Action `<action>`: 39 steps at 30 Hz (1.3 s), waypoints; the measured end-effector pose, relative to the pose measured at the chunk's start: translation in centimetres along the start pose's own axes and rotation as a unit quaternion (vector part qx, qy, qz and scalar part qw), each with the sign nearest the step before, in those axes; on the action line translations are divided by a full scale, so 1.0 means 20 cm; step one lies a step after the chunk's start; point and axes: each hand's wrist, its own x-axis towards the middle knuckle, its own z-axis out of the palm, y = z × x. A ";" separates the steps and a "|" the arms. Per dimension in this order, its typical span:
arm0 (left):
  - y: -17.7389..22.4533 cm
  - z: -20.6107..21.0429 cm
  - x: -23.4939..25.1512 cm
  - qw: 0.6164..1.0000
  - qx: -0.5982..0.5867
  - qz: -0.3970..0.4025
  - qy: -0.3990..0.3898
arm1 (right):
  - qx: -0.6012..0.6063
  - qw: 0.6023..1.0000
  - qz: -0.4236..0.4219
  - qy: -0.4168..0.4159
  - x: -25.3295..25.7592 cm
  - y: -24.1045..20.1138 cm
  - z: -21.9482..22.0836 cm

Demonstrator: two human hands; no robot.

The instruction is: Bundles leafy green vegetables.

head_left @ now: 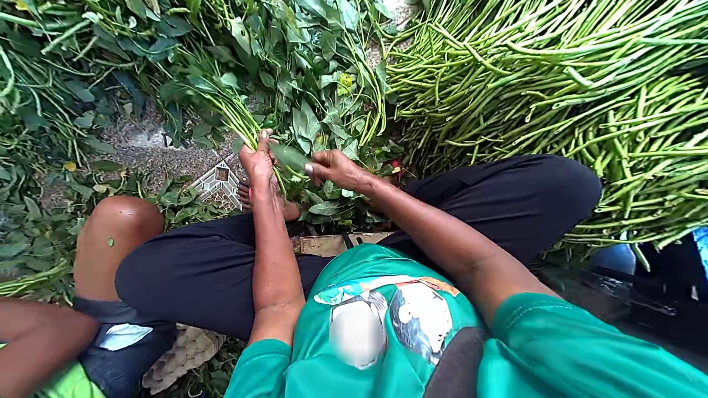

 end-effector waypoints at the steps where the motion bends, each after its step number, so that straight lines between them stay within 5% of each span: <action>1: 0.02 -0.02 0.01 1.000 -0.001 0.007 -0.003 | -0.158 0.986 0.025 -0.052 -0.03 0.00 -0.04; 4: 0.05 -0.03 0.00 0.999 -0.001 0.035 -0.025 | -0.350 0.934 0.037 -0.057 -0.05 0.04 -0.07; 11: 0.08 0.04 -0.06 0.997 -0.039 0.052 -0.046 | -0.277 0.957 -0.061 0.056 0.05 0.05 0.14; 15: 0.09 0.06 -0.16 0.990 -0.036 0.138 0.007 | -0.382 0.906 -0.145 0.112 0.11 0.13 -0.01; 18: 0.20 -0.01 -0.10 0.969 -0.021 0.225 0.095 | -0.431 0.901 0.031 0.033 0.15 0.24 -0.26; 20: 0.27 -0.04 -0.06 0.959 -0.048 0.255 0.111 | -0.353 0.921 0.139 0.094 0.18 0.36 -0.43; 23: 0.20 0.02 -0.08 0.980 -0.050 0.186 0.041 | -0.054 0.938 0.236 0.249 0.29 0.48 -0.60; 26: 0.11 0.11 -0.09 0.997 -0.065 0.037 -0.009 | 0.341 0.837 0.220 0.366 0.41 0.48 -0.58; 28: 0.07 0.11 -0.08 0.997 -0.067 -0.008 -0.023 | 0.438 0.786 0.190 0.394 0.48 0.47 -0.55; 30: 0.06 0.11 -0.07 0.994 -0.099 -0.027 -0.034 | 0.387 0.809 0.202 0.393 0.53 0.45 -0.52; 32: 0.05 0.12 -0.08 0.994 -0.097 -0.026 -0.037 | 0.240 0.873 0.213 0.366 0.53 0.41 -0.48; 39: 0.03 0.16 -0.06 0.995 -0.082 -0.047 -0.018 | -0.037 0.968 0.005 0.247 0.29 0.11 -0.16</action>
